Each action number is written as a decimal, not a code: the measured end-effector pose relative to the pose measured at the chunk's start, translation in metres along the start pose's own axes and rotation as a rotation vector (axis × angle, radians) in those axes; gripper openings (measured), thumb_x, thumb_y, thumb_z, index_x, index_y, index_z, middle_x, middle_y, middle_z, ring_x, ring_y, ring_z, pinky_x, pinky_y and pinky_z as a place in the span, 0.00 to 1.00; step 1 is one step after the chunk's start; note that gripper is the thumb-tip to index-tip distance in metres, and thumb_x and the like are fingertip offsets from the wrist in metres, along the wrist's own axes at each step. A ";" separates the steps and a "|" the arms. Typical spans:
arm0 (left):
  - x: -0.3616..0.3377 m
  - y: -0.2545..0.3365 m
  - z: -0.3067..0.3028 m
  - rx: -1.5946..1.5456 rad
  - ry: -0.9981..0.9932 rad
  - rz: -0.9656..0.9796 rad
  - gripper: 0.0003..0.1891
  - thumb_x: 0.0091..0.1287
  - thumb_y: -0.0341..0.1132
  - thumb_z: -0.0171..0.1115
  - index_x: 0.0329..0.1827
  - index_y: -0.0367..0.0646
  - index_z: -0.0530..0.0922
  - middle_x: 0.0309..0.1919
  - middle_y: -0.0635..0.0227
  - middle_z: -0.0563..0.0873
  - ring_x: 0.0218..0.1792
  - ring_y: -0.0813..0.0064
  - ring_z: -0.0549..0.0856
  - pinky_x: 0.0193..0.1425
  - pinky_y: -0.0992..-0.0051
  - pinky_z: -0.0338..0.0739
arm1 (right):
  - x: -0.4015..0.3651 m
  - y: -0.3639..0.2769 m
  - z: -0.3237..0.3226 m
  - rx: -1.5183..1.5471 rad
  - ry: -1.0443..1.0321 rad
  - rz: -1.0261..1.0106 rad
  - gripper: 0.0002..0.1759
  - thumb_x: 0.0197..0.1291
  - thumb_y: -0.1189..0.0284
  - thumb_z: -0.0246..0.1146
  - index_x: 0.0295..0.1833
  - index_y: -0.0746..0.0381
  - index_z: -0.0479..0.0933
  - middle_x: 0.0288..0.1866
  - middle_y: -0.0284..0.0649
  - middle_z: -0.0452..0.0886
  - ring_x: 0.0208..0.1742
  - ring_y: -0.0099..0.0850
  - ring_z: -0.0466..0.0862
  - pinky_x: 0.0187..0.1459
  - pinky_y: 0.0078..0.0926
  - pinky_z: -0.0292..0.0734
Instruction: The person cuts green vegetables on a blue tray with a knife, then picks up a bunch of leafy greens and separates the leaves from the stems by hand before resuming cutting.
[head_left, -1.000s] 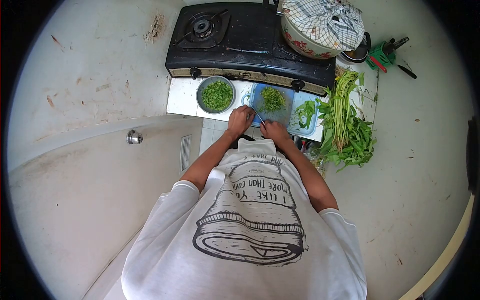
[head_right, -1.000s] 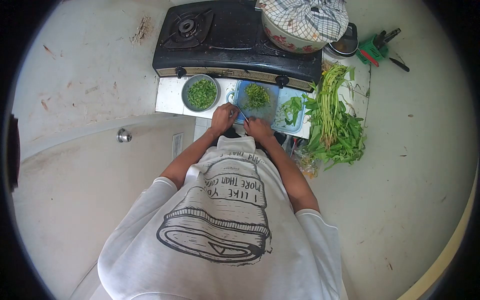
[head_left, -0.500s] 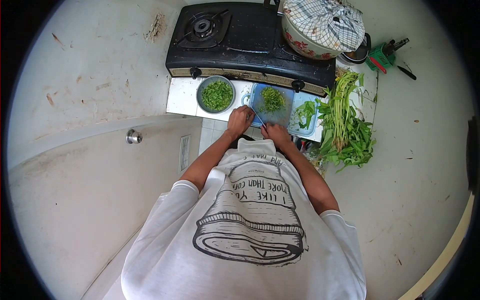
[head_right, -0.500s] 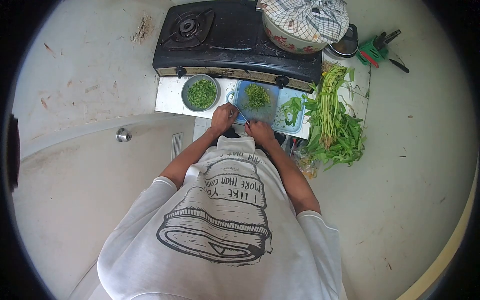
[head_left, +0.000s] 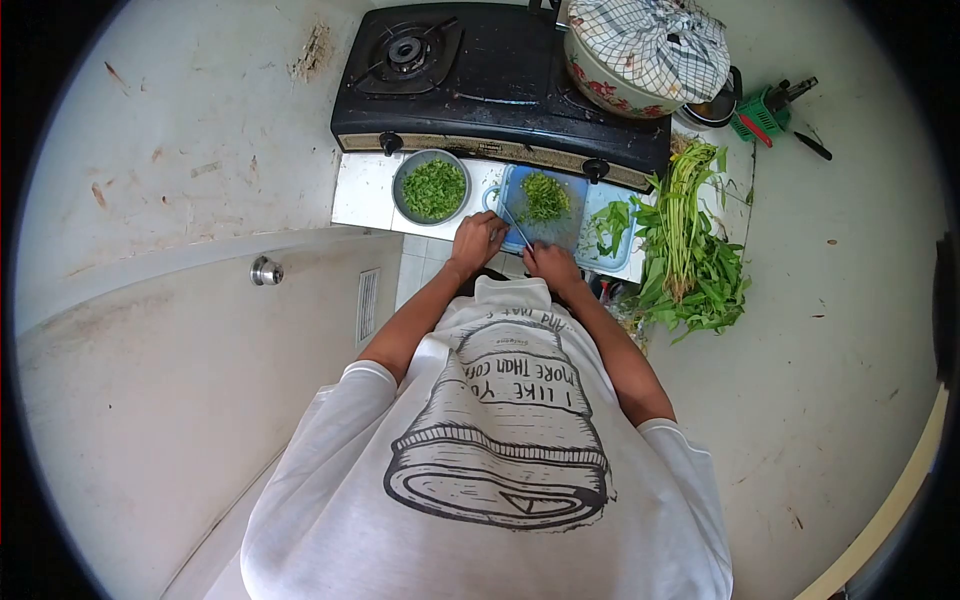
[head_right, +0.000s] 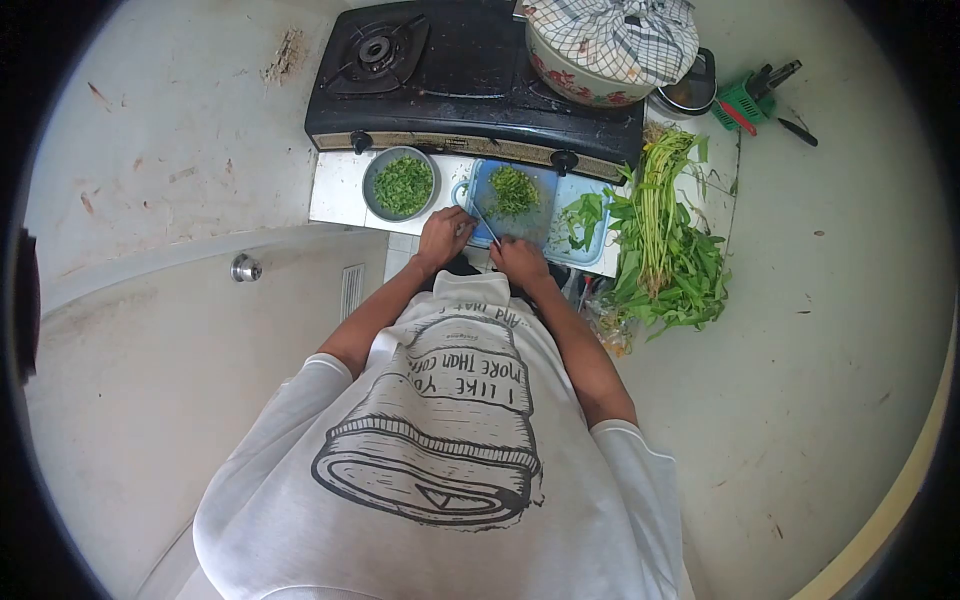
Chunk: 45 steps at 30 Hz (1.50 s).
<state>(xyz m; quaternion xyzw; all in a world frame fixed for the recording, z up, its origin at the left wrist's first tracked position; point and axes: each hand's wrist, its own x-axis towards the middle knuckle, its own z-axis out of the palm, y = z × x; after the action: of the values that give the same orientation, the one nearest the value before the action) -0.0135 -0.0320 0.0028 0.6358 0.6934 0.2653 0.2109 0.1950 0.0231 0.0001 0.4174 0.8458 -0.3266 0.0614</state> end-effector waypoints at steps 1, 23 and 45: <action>0.000 0.001 -0.001 -0.019 -0.001 -0.012 0.05 0.64 0.31 0.68 0.39 0.44 0.89 0.36 0.63 0.88 0.40 0.58 0.86 0.48 0.59 0.79 | 0.000 0.000 0.000 0.002 -0.002 0.000 0.27 0.75 0.52 0.55 0.45 0.67 0.83 0.34 0.62 0.87 0.39 0.61 0.88 0.48 0.57 0.84; 0.001 -0.001 0.015 -0.243 0.105 -0.302 0.08 0.58 0.31 0.74 0.39 0.41 0.85 0.36 0.62 0.88 0.32 0.62 0.87 0.41 0.64 0.81 | 0.000 -0.005 0.000 0.021 -0.029 0.021 0.26 0.76 0.53 0.53 0.46 0.68 0.80 0.34 0.64 0.86 0.39 0.63 0.88 0.45 0.60 0.83; 0.003 -0.016 0.021 -0.388 0.057 -0.609 0.19 0.54 0.38 0.83 0.39 0.39 0.82 0.31 0.65 0.88 0.34 0.72 0.88 0.44 0.71 0.83 | 0.005 -0.004 0.001 -0.062 0.014 -0.048 0.24 0.74 0.53 0.56 0.44 0.65 0.81 0.31 0.60 0.86 0.36 0.59 0.89 0.43 0.57 0.84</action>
<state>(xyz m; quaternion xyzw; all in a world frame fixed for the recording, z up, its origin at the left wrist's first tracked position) -0.0129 -0.0278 -0.0239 0.3408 0.7933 0.3345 0.3777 0.1887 0.0246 -0.0004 0.3970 0.8658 -0.2986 0.0604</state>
